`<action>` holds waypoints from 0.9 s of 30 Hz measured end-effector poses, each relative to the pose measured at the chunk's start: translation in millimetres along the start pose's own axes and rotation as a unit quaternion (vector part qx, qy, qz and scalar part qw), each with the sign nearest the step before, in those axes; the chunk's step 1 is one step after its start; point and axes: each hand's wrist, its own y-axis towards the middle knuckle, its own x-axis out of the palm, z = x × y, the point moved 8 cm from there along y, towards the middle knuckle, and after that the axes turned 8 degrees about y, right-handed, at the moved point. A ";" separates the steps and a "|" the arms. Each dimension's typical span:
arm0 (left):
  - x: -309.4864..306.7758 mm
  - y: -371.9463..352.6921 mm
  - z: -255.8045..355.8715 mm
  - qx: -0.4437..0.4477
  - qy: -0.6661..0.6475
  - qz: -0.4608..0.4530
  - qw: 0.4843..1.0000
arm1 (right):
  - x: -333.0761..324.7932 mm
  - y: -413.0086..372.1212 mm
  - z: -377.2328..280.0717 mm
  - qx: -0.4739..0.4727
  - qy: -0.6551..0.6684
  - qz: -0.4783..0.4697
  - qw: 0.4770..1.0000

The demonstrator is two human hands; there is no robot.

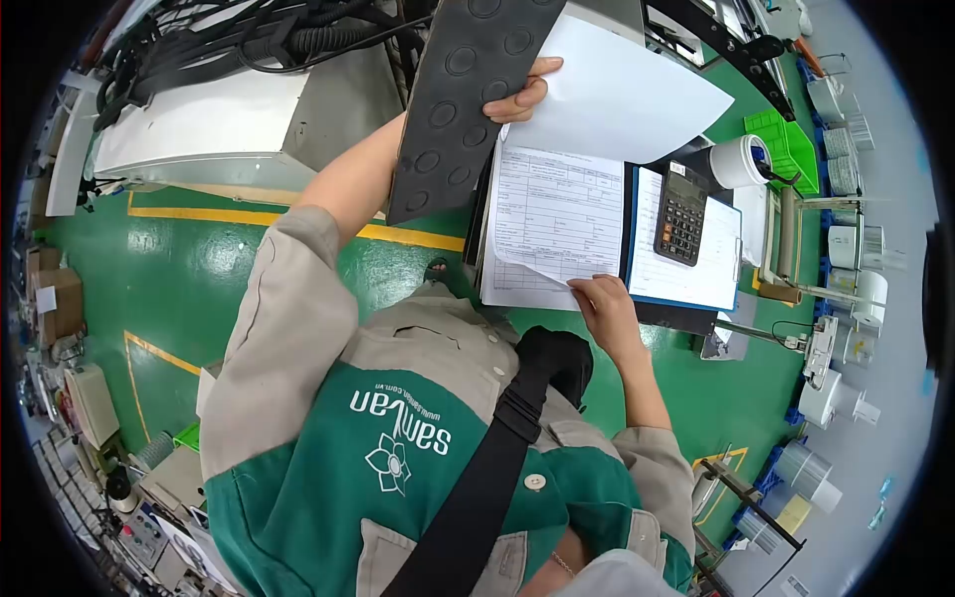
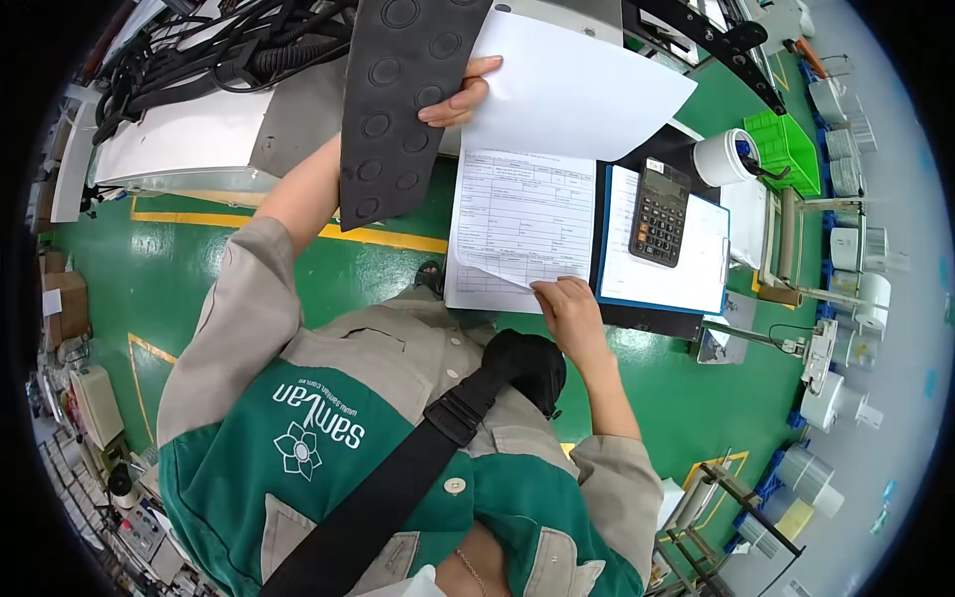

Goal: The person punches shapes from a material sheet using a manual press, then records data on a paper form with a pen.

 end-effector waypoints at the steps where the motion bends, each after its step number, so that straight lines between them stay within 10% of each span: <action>1: -2.0 0.7 -4.3 -0.012 -0.013 -0.006 1.000 | -1.7 0.6 -3.5 -0.011 0.001 0.007 1.000; 27: -5.0 -6.4 0.6 0.048 -0.096 0.005 0.994 | -85.5 52.0 -45.2 -0.057 -0.130 0.066 0.988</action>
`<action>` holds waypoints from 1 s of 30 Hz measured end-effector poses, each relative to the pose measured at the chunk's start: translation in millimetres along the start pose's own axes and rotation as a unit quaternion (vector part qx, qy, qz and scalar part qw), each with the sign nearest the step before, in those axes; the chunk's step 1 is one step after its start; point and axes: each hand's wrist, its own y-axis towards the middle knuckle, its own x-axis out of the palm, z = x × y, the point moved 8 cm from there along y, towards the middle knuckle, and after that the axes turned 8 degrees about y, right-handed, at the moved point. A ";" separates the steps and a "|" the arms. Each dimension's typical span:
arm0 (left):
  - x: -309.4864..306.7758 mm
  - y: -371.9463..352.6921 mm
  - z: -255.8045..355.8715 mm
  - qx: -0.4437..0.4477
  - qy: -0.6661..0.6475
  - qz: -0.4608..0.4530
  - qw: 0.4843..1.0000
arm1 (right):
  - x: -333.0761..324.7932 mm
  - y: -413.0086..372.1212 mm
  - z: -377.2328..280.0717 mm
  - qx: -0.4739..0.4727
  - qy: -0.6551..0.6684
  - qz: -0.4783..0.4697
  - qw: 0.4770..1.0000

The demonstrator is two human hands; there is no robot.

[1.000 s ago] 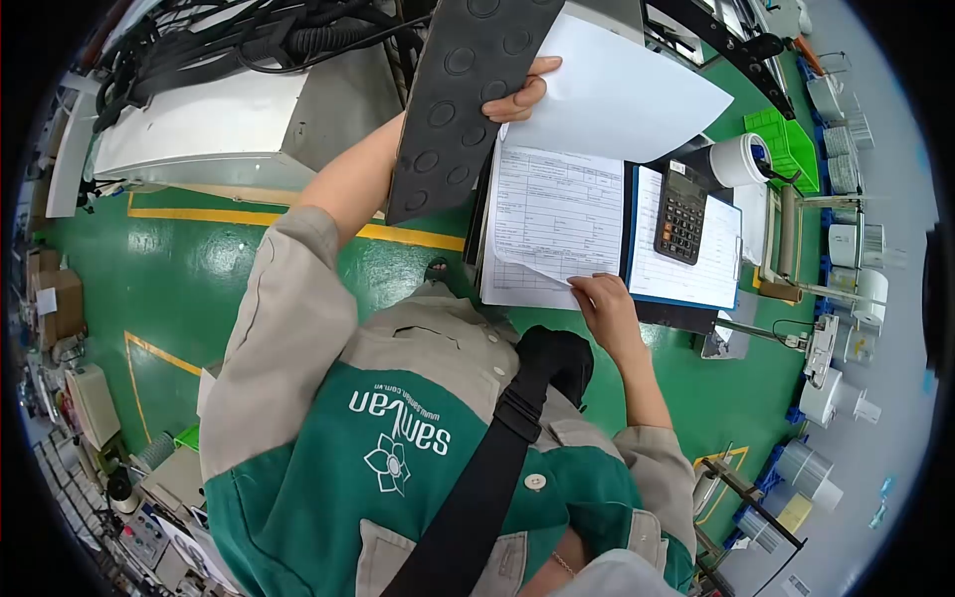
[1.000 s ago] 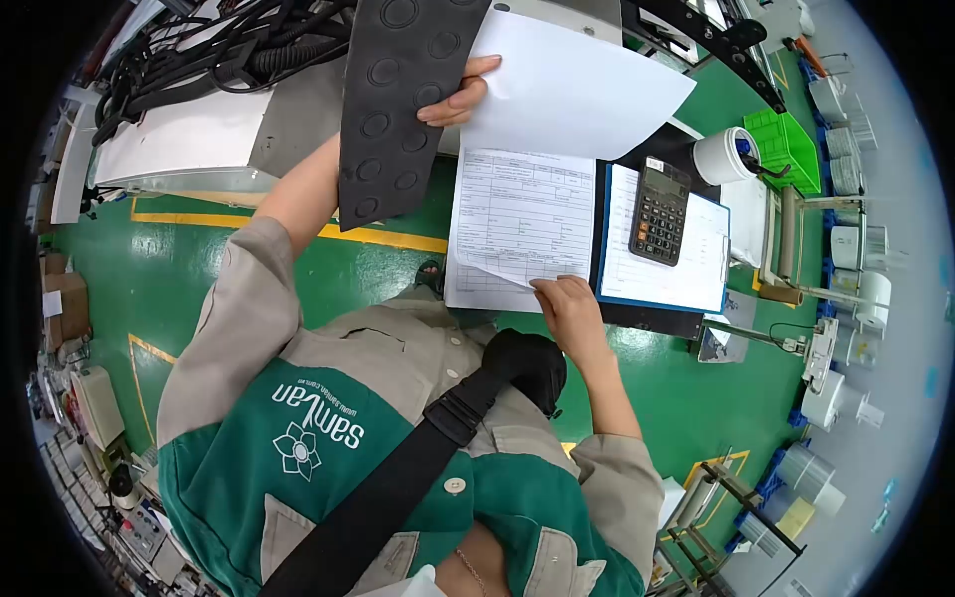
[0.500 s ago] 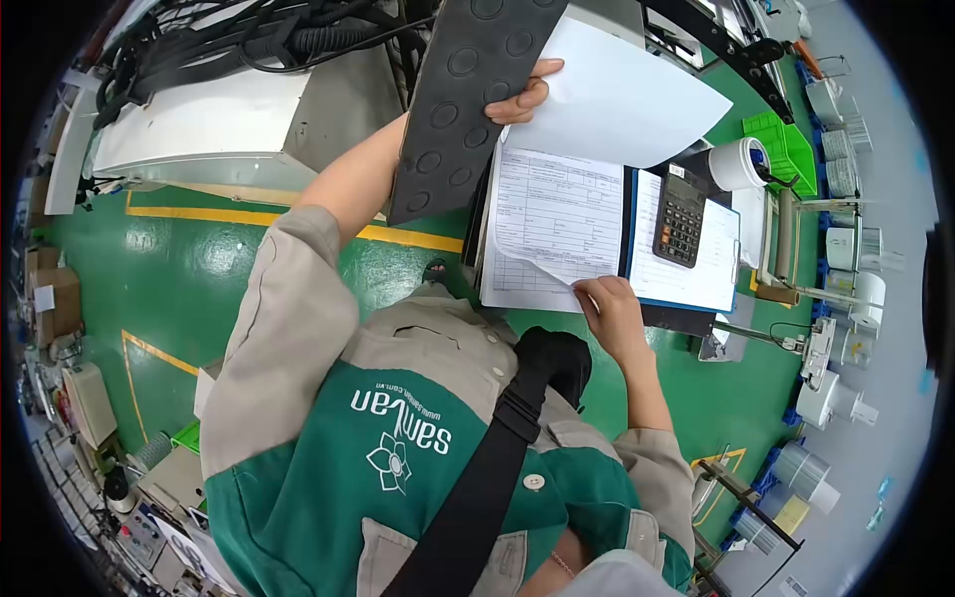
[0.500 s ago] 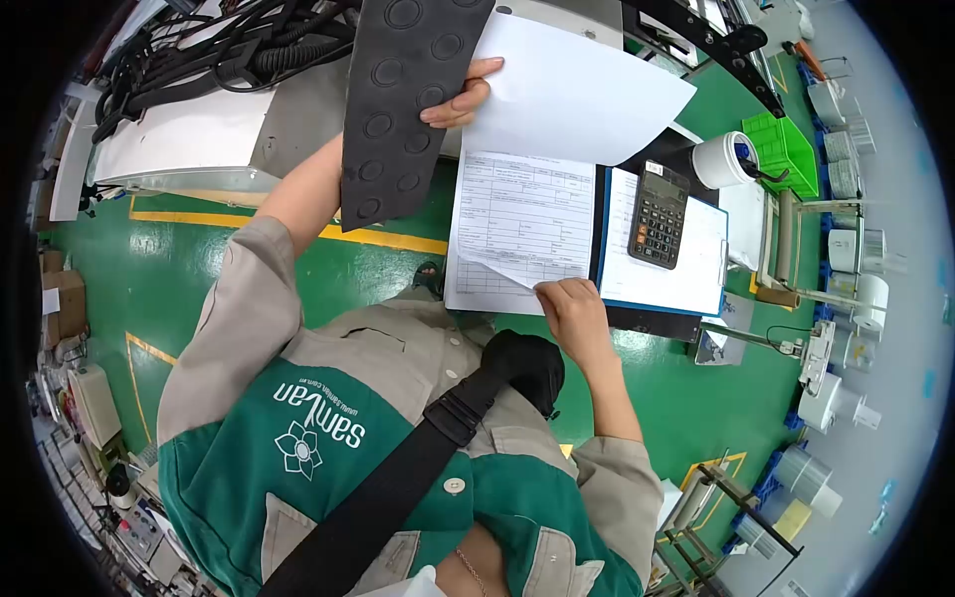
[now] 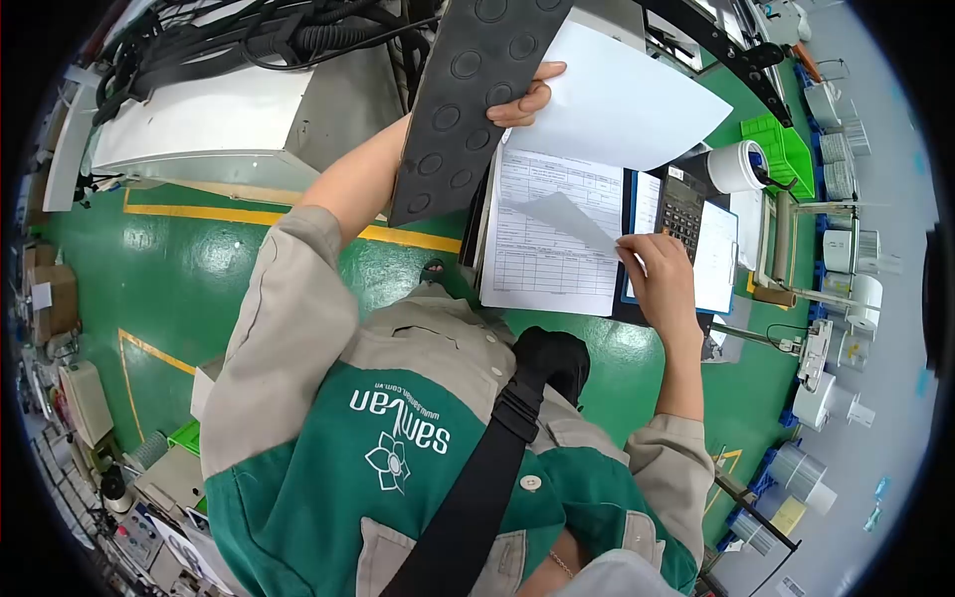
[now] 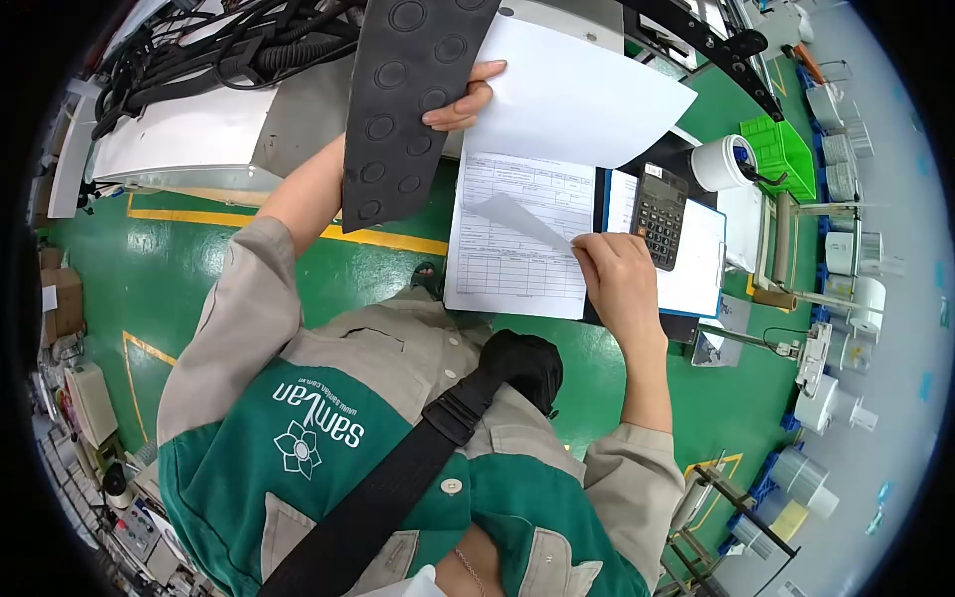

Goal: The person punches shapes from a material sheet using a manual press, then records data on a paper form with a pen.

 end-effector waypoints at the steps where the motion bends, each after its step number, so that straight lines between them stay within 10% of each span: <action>1: -1.7 2.6 -2.4 -0.002 -0.003 -0.023 1.000 | 3.1 -1.0 -2.3 -0.002 0.003 -0.011 1.000; 30: -2.8 19.6 0.3 -0.022 0.063 -0.029 0.997 | 51.2 -31.5 5.2 0.042 0.055 -0.107 0.992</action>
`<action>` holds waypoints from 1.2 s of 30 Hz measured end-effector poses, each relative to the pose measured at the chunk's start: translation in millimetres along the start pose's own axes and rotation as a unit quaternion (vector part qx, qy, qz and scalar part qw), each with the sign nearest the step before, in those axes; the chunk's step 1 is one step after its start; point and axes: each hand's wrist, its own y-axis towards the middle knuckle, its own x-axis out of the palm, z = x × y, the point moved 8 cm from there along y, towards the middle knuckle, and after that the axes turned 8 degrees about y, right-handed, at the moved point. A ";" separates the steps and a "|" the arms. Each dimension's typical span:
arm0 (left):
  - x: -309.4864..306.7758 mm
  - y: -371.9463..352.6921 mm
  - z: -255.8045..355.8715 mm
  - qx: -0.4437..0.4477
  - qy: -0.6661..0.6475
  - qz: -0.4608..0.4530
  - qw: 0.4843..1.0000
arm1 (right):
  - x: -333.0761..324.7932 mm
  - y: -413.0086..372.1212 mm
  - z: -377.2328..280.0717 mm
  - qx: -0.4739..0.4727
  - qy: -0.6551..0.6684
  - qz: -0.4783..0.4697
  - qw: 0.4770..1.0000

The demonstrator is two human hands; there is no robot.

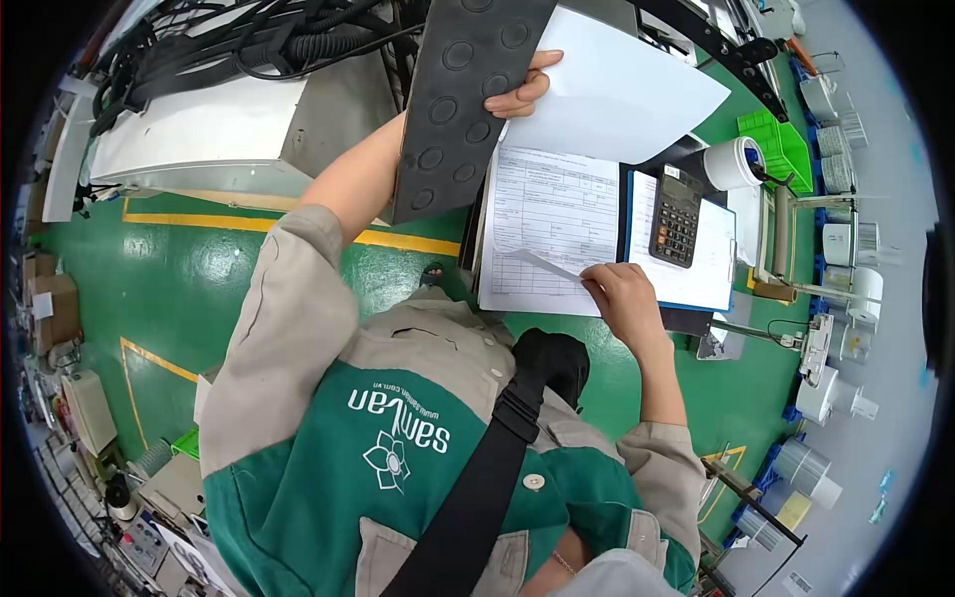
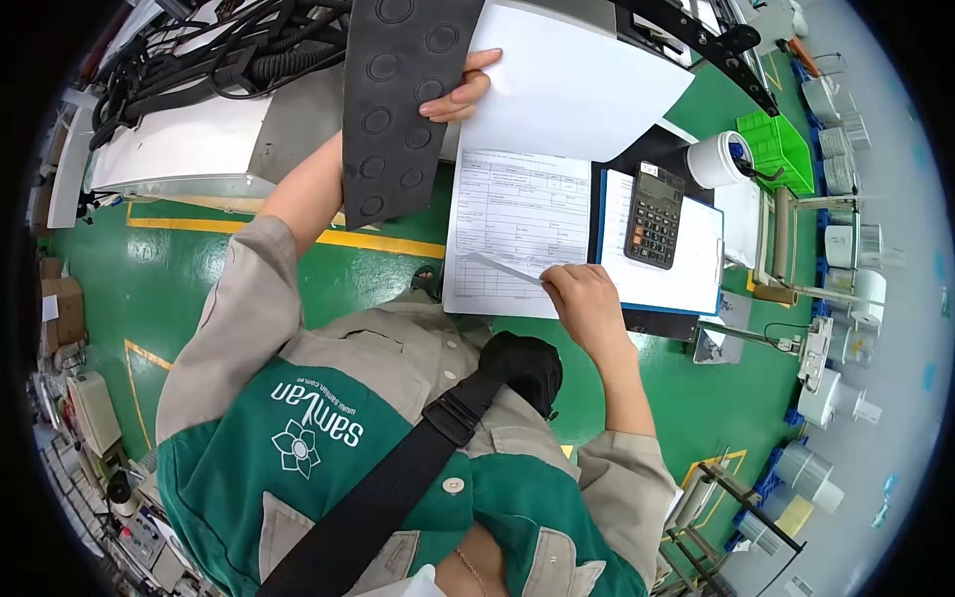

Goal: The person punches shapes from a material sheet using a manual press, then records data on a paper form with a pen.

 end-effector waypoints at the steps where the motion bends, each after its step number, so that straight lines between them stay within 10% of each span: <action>1: 1.5 0.2 0.8 0.005 -0.011 -0.010 1.000 | 0.3 -0.6 0.6 -0.001 -0.001 0.008 1.000; 36: 1.3 -0.8 -7.7 -0.029 -0.014 -0.016 0.999 | 5.1 -3.5 1.9 -0.004 -0.018 -0.006 1.000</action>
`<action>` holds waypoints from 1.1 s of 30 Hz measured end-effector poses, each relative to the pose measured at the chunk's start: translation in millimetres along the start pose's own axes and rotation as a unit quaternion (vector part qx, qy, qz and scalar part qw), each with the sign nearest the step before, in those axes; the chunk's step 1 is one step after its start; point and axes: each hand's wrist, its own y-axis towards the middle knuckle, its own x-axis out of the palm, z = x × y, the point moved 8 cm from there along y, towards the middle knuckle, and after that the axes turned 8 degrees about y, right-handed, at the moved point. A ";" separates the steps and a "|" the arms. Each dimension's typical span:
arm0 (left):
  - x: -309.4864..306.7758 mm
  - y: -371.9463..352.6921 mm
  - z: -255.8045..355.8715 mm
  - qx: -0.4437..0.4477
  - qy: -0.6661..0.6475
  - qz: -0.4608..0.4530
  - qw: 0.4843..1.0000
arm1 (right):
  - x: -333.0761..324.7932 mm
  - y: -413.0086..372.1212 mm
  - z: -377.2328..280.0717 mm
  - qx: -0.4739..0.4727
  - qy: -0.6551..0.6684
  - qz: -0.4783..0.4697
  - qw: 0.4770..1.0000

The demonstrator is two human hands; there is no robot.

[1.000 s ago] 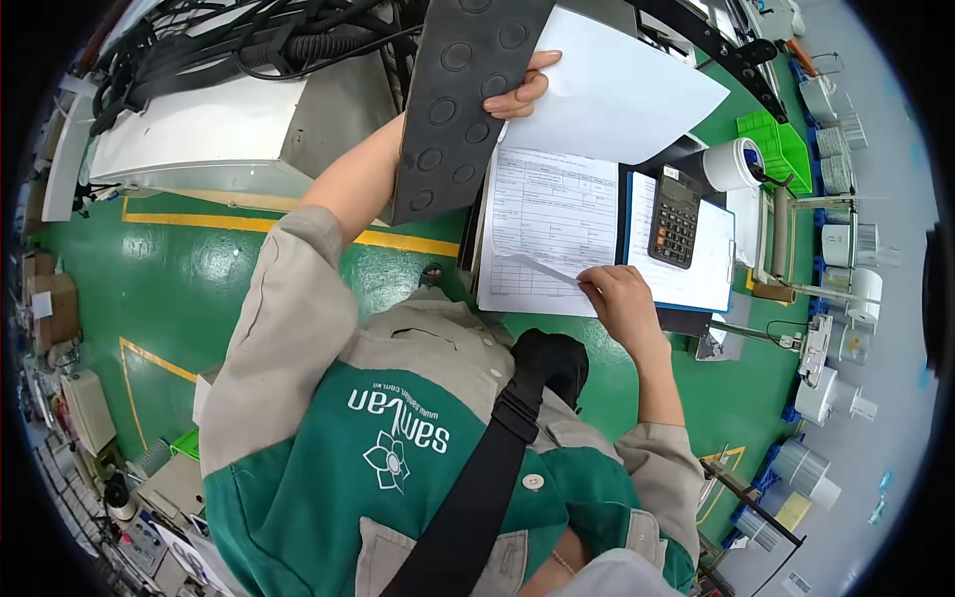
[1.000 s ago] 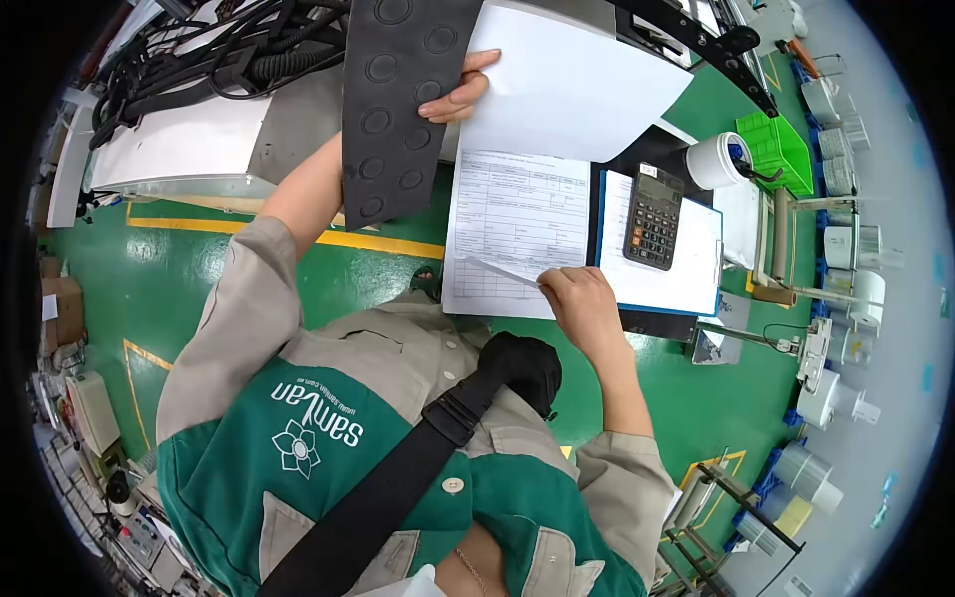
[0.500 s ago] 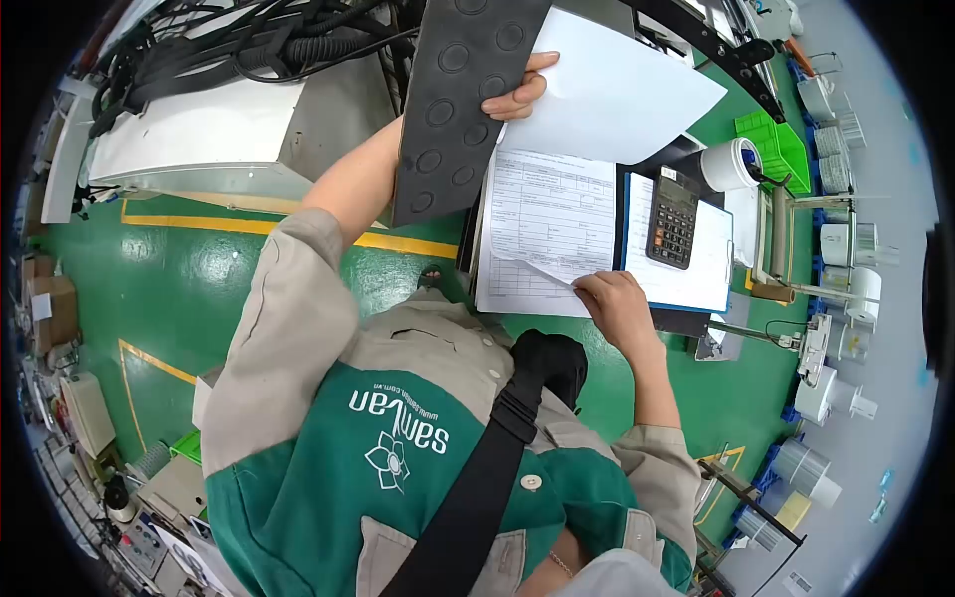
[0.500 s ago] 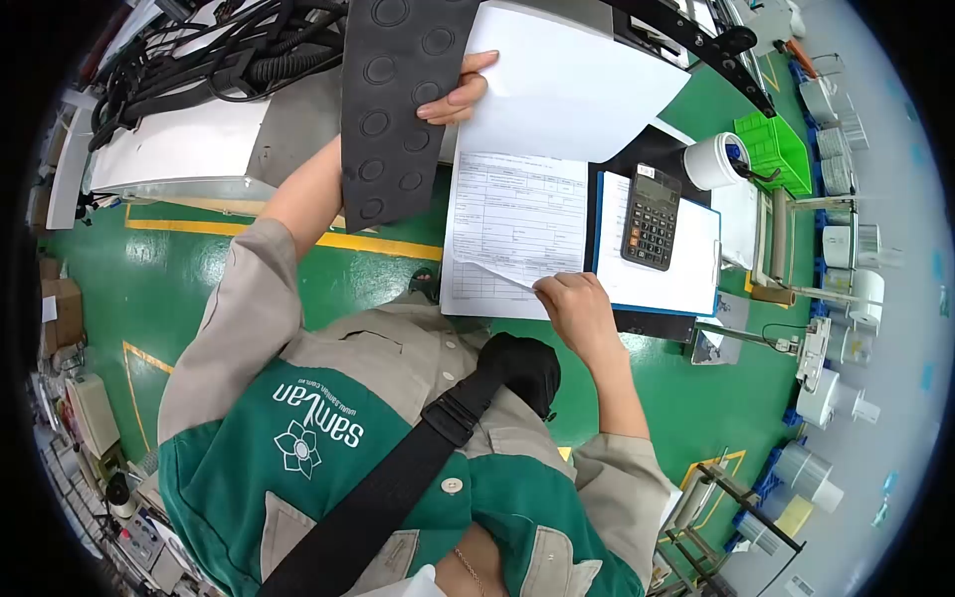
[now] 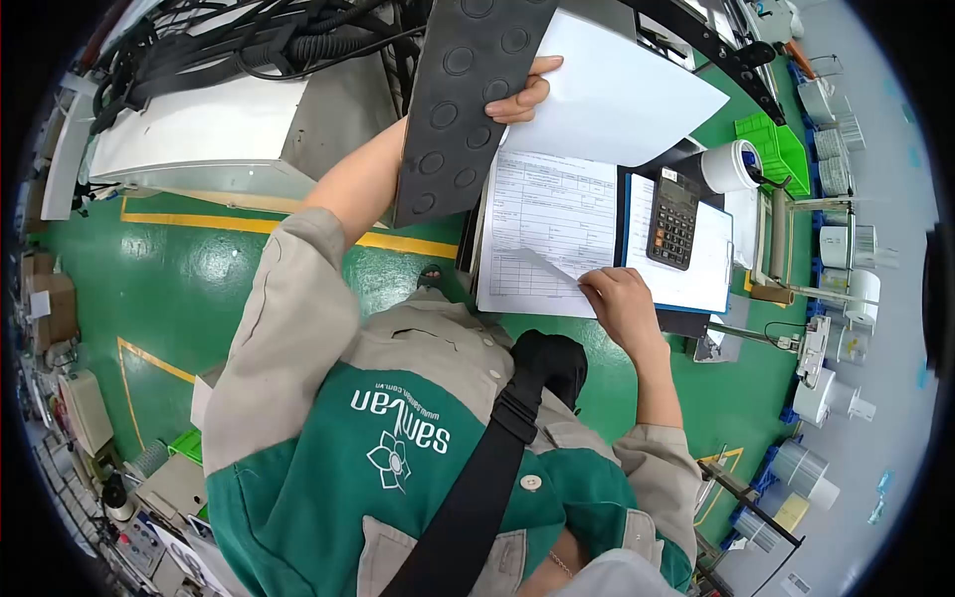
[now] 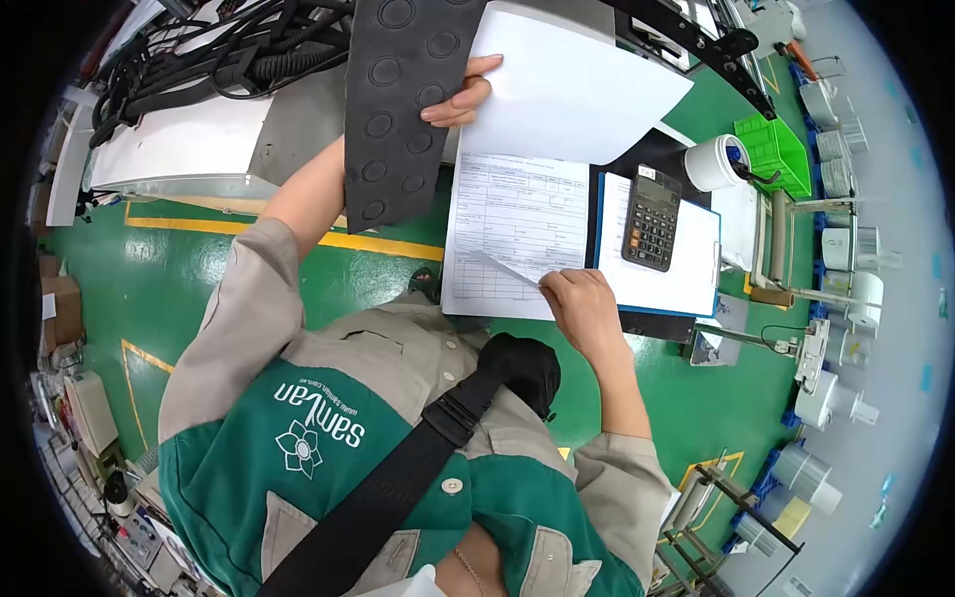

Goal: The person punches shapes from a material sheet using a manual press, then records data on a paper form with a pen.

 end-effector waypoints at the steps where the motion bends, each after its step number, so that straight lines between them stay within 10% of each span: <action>1: 0.5 -0.4 -0.4 0.000 -0.003 0.003 1.000 | -0.4 0.4 -0.5 0.001 -0.001 -0.001 1.000; 33: 7.0 -3.7 -1.3 -0.009 0.010 -0.009 1.000 | -132.8 84.9 -15.5 -0.058 -0.213 0.193 0.956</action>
